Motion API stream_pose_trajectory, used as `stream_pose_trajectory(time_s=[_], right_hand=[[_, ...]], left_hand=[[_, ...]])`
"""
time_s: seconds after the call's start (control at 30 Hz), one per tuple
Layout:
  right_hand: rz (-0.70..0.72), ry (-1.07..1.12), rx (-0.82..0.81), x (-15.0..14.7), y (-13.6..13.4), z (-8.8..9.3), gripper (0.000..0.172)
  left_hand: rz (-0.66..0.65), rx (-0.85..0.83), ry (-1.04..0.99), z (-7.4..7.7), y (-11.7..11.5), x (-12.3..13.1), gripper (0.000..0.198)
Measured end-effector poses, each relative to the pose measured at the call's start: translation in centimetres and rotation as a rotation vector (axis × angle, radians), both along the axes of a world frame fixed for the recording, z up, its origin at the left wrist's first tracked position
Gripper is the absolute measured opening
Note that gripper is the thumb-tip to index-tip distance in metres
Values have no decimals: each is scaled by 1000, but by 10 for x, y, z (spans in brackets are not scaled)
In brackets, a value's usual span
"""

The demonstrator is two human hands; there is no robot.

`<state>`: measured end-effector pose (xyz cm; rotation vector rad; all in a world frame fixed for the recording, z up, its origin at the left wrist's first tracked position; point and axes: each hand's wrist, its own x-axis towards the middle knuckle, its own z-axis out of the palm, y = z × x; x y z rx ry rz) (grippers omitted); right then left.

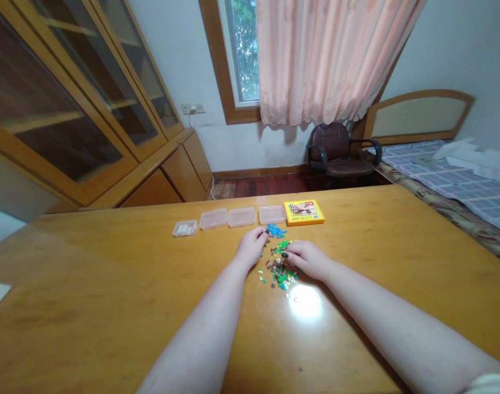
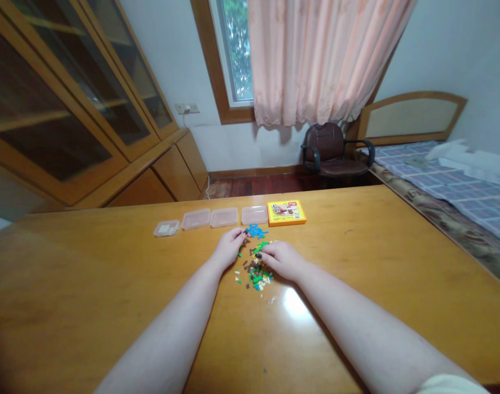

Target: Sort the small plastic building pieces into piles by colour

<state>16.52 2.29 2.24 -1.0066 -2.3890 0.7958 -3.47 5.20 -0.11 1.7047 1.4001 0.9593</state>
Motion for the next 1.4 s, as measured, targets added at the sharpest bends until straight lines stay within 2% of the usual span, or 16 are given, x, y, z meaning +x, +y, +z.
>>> stream_pose_trajectory(time_s=[0.3,0.73,1.03,1.4], right_hand=[[-23,-36,-7,-2,-1,4,36],[15,-10,15,0,0,2,37],[-48,-20,47,0,0,0,40],[-53,3,26,0,-1,3,41]], left_hand=[[0,-12,9,3,-1,1,25],[-3,-12,3,0,-1,0,25],[-2,-16,16,1,0,1,25],[-9,-10,22,-1,0,-1,26]])
